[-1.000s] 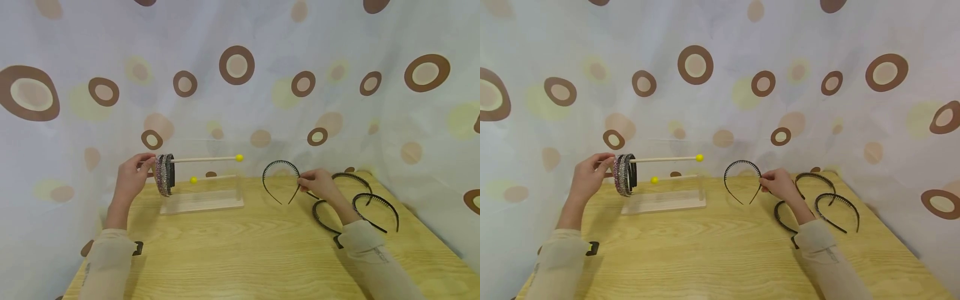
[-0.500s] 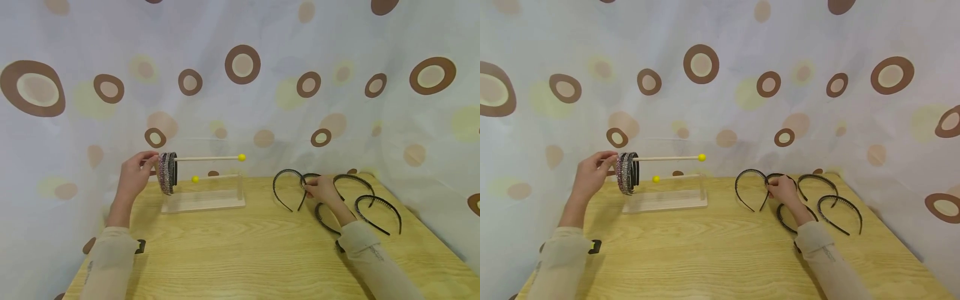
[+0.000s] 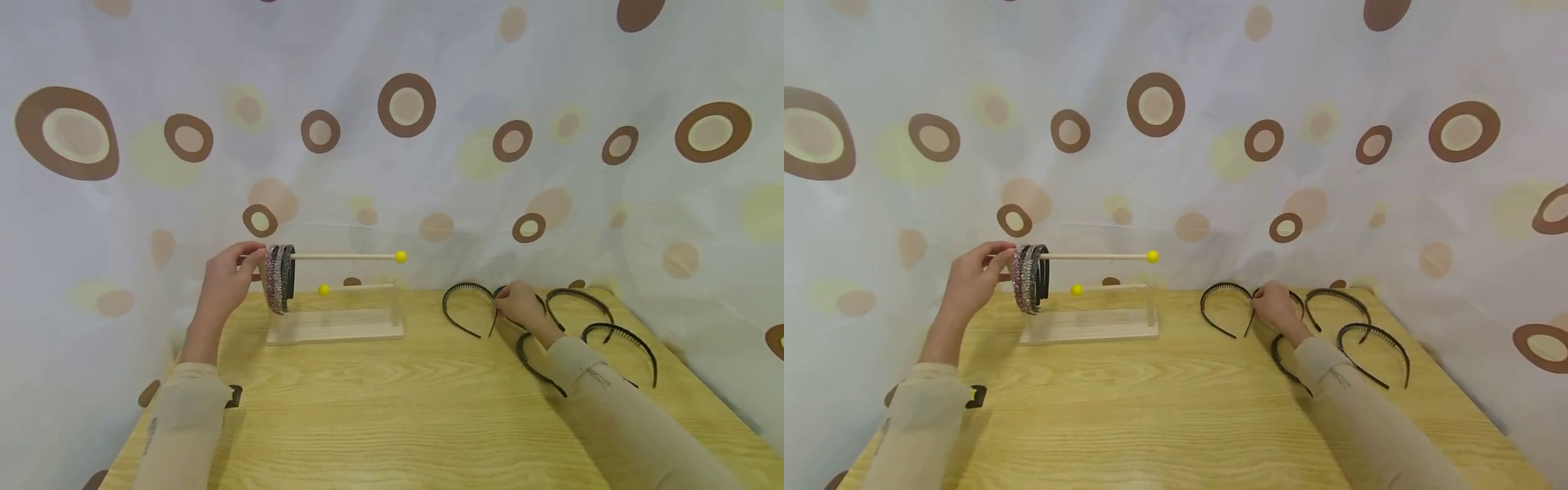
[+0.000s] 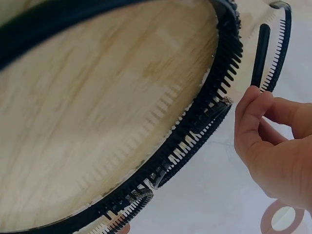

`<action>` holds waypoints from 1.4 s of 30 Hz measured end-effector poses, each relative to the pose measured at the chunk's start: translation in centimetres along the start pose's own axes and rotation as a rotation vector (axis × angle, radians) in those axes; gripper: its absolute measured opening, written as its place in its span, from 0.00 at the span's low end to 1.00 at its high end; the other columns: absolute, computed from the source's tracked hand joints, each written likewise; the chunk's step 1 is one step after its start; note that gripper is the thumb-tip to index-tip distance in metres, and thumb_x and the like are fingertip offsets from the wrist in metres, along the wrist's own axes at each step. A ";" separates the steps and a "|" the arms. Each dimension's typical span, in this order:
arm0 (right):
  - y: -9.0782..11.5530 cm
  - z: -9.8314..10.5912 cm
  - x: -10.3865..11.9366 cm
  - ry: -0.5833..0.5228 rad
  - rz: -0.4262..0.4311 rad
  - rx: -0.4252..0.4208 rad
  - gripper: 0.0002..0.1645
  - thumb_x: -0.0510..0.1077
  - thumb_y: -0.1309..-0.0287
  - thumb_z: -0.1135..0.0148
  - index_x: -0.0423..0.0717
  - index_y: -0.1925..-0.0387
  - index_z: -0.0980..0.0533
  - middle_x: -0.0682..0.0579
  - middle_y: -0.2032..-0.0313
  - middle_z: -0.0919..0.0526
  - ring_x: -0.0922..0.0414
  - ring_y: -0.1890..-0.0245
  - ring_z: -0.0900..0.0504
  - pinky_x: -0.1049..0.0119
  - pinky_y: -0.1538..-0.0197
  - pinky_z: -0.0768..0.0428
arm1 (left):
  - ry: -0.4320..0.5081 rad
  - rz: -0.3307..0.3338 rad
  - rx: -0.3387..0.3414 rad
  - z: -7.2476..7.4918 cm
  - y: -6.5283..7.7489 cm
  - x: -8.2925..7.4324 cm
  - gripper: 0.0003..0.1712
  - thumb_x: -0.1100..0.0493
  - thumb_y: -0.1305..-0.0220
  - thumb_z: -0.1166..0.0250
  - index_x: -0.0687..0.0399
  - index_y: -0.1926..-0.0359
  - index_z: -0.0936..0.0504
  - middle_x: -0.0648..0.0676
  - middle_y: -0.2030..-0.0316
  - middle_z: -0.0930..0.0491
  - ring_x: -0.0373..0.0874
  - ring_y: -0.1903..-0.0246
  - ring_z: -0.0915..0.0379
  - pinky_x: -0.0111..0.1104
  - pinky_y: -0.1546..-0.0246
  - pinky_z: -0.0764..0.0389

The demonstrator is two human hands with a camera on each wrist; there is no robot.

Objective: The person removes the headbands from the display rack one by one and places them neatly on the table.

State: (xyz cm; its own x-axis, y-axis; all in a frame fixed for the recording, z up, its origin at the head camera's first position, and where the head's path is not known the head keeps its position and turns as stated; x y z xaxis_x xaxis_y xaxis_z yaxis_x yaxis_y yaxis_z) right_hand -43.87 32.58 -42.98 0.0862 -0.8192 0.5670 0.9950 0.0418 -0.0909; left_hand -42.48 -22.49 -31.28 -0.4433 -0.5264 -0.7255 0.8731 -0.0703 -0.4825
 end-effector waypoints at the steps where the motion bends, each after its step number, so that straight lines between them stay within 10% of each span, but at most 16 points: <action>1: 0.0 0.0 -0.1 -0.002 -0.007 0.000 0.14 0.34 0.33 0.41 0.27 0.69 0.16 0.39 0.79 0.16 0.48 0.82 0.20 0.62 0.75 0.23 | -0.006 -0.007 -0.002 0.0 0.0 -0.2 0.25 0.49 0.22 0.44 0.67 0.41 0.21 0.64 0.50 0.19 0.58 0.54 0.19 0.26 0.63 0.13; 12: 0.0 0.4 -1.4 0.011 -0.016 -0.066 0.19 0.30 0.40 0.40 0.39 0.87 0.24 0.44 0.85 0.19 0.49 0.84 0.18 0.69 0.82 0.26 | -0.017 -0.016 0.001 -0.3 -0.5 -0.8 0.25 0.49 0.22 0.44 0.67 0.41 0.21 0.64 0.49 0.20 0.58 0.54 0.18 0.40 0.60 0.10; 19: -0.3 0.4 -1.5 0.063 0.013 -0.071 0.31 0.29 0.40 0.43 0.52 0.94 0.38 0.52 0.93 0.30 0.59 0.94 0.36 0.72 0.84 0.45 | -0.012 -0.016 0.007 -0.4 -0.7 -0.9 0.26 0.49 0.22 0.45 0.67 0.40 0.21 0.64 0.48 0.20 0.59 0.53 0.19 0.41 0.59 0.11; 27: 0.1 0.7 -0.4 0.118 0.049 -0.044 0.31 0.32 0.35 0.38 0.49 0.92 0.36 0.58 0.92 0.41 0.61 0.89 0.45 0.70 0.83 0.41 | -0.004 -0.009 0.021 -0.5 -0.7 -0.9 0.24 0.51 0.21 0.45 0.69 0.41 0.22 0.66 0.49 0.20 0.59 0.53 0.19 0.36 0.61 0.11; 33: 1.1 1.8 2.7 0.154 0.067 -0.006 0.13 0.40 0.31 0.37 0.32 0.68 0.17 0.45 0.79 0.18 0.54 0.84 0.24 0.52 0.69 0.15 | -0.013 0.003 0.028 -0.3 -0.5 -0.6 0.25 0.50 0.21 0.45 0.67 0.41 0.22 0.65 0.49 0.20 0.58 0.52 0.19 0.34 0.61 0.11; 42: 2.1 3.1 9.7 0.006 0.111 -0.066 0.19 0.51 0.29 0.38 0.38 0.55 0.16 0.42 0.59 0.14 0.50 0.69 0.15 0.49 0.62 0.13 | 0.008 0.009 0.029 -0.2 -0.1 -0.3 0.25 0.49 0.22 0.45 0.67 0.40 0.22 0.64 0.49 0.20 0.58 0.51 0.20 0.36 0.59 0.11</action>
State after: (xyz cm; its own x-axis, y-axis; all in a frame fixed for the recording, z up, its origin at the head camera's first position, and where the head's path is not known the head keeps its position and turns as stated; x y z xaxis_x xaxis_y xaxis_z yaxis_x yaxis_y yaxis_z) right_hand -40.75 26.45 -35.13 0.1949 -0.8149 0.5459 0.9738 0.0944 -0.2067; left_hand -42.48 -22.15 -31.12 -0.4366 -0.5200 -0.7342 0.8827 -0.0900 -0.4612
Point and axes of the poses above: each hand's wrist, its own y-axis away from the middle knuckle, its own z-axis out of the back of the hand, x = y × z, the point moved 9 cm from there along -y, towards the middle knuckle
